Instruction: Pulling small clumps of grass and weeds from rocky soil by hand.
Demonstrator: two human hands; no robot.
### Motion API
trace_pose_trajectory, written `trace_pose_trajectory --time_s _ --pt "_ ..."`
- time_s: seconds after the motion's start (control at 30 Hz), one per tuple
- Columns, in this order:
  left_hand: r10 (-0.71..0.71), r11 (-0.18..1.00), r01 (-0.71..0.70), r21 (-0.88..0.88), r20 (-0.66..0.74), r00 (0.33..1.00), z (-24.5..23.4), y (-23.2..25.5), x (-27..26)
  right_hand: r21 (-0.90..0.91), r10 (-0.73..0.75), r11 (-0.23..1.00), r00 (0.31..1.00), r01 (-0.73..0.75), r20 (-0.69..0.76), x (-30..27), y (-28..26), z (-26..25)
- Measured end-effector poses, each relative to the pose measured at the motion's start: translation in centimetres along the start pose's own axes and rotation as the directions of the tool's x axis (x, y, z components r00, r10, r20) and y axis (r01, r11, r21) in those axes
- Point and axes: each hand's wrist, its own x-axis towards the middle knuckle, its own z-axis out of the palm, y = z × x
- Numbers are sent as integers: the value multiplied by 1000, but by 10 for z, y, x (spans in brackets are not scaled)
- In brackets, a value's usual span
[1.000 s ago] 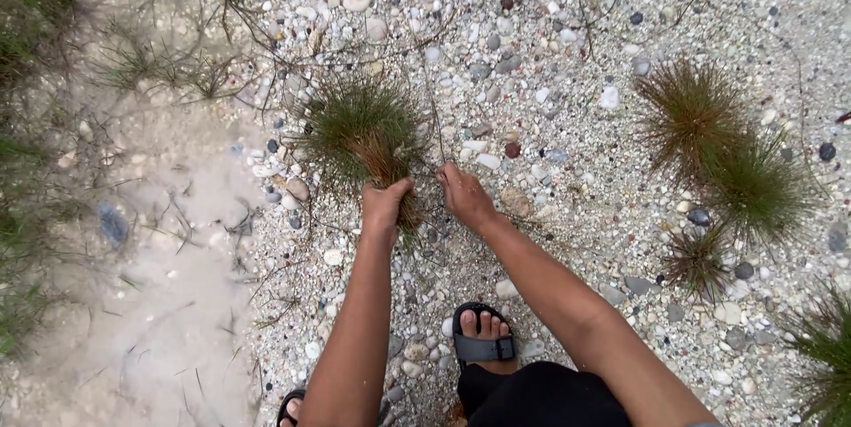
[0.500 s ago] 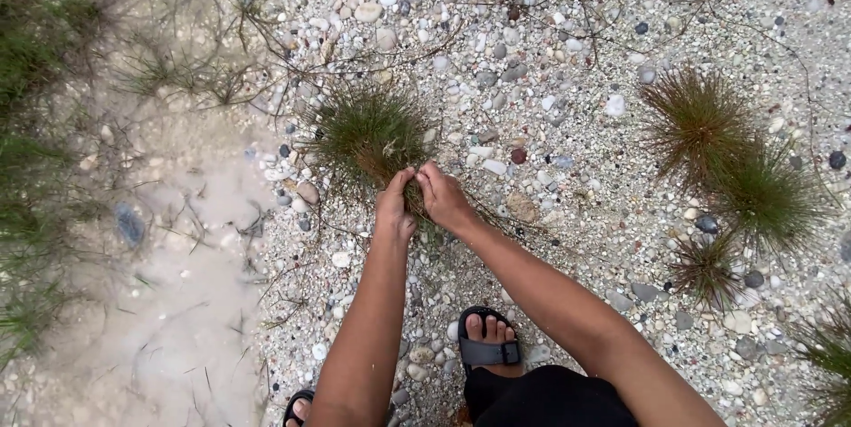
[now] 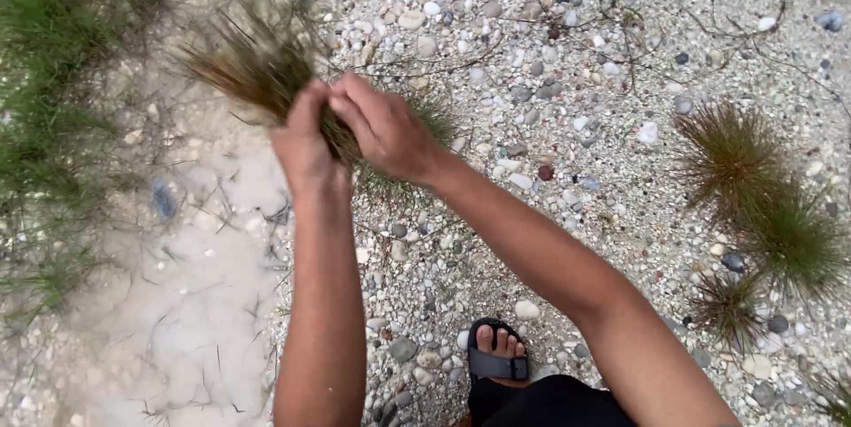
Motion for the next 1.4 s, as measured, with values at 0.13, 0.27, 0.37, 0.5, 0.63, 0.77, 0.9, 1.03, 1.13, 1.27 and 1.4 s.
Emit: trace_pose_trajectory --time_s 0.13,0.27,0.37,0.5,0.63,0.77,0.9,1.03,1.13,1.27,1.4 --pt "38 994 -22 -110 140 989 -1 40 41 193 -150 975 971 113 187 58 -58 -21" --pt "61 979 -57 -194 18 998 -31 26 78 264 -44 964 970 -21 238 46 -50 -18" --pt "78 987 -78 -137 -10 997 -49 6 84 333 136 926 980 -178 146 15 -13 -18" --pt "81 993 -84 -80 -40 996 -51 -4 76 25 628 778 779 -628 8 -47 65 -35" --pt "91 992 -91 87 -3 996 -42 -4 85 11 695 719 719 -695 28 -67 67 -41" --pt "27 929 -70 364 122 992 -13 29 67 63 759 646 648 -761 59 -52 52 -32" --pt "-26 841 -103 532 230 973 -8 30 73 -65 682 731 724 -679 106 -20 15 -44" --pt "-132 768 -73 636 268 954 -24 42 50 -188 592 804 786 -564 176 25 -42 -57" --pt "-205 787 -7 617 271 940 -31 28 61 -228 478 873 851 -432 217 39 -46 -62" --pt "-293 775 103 624 211 932 -35 28 61 -591 693 620 713 -516 105 1 -15 -43" --pt "-243 782 45 622 237 941 -27 21 61 -858 784 305 621 -413 -21 -87 100 -10"
